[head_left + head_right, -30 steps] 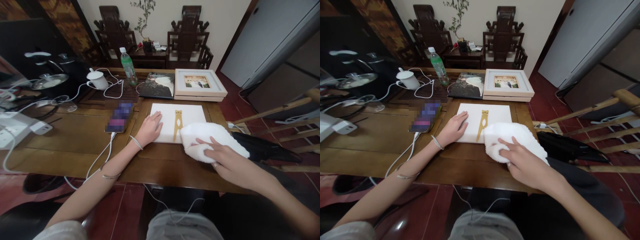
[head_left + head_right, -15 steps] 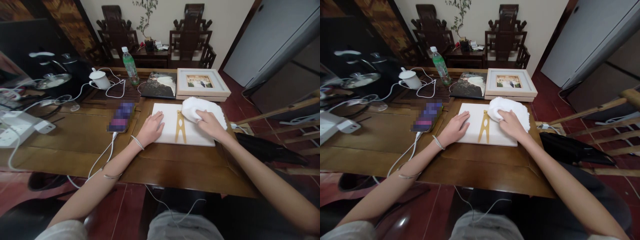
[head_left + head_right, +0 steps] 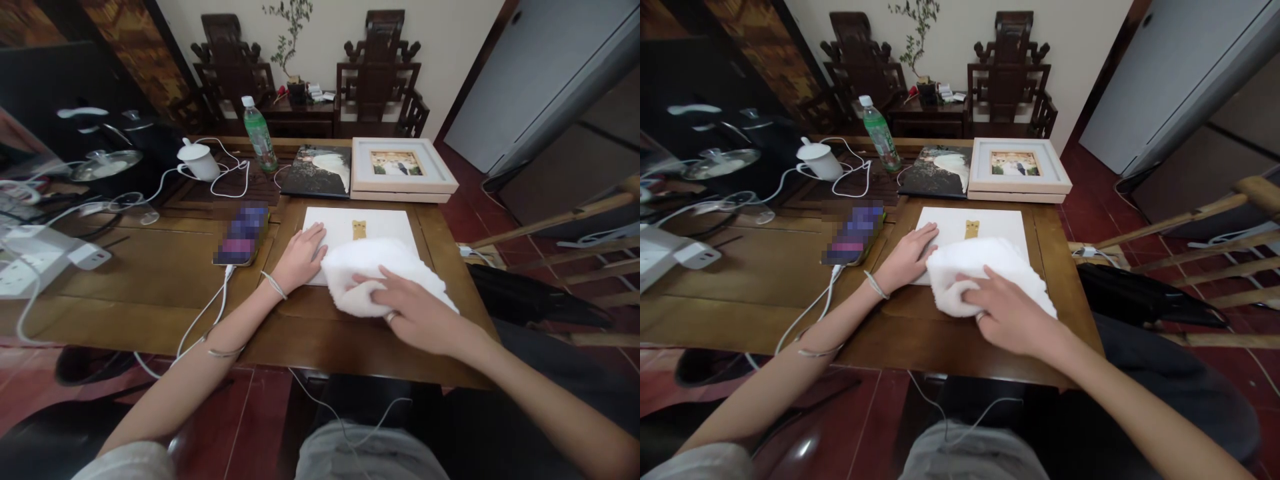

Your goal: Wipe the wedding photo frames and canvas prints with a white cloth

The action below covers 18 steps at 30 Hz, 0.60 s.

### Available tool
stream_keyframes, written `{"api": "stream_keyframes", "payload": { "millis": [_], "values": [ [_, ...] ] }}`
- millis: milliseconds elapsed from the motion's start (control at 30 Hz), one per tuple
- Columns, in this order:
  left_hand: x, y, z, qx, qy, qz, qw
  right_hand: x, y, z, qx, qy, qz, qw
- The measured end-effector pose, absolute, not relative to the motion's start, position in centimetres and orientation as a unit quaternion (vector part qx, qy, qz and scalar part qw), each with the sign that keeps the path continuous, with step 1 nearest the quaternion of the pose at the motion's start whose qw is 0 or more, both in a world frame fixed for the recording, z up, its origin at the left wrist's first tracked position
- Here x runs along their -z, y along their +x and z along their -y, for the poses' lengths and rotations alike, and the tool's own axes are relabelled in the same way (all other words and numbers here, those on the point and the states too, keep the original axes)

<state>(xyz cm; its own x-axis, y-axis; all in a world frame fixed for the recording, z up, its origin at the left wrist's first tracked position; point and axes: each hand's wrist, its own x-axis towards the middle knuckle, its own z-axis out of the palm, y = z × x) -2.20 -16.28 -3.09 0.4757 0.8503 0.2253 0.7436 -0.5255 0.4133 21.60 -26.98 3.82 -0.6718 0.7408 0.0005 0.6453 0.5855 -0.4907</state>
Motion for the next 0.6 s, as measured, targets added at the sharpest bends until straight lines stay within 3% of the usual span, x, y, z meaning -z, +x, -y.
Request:
{"api": "stream_keyframes", "payload": {
  "millis": [300, 600],
  "values": [
    [3.8, -2.0, 16.9, -0.289, 0.748, -0.588, 0.103, -0.9, 28.7, 22.8, -0.084, -0.594, 0.777, 0.188],
    [3.0, -2.4, 14.8, -0.549, 0.506, -0.534, 0.397, 2.1, 27.9, 23.1, -0.038, -0.554, 0.794, 0.246]
  ]
}}
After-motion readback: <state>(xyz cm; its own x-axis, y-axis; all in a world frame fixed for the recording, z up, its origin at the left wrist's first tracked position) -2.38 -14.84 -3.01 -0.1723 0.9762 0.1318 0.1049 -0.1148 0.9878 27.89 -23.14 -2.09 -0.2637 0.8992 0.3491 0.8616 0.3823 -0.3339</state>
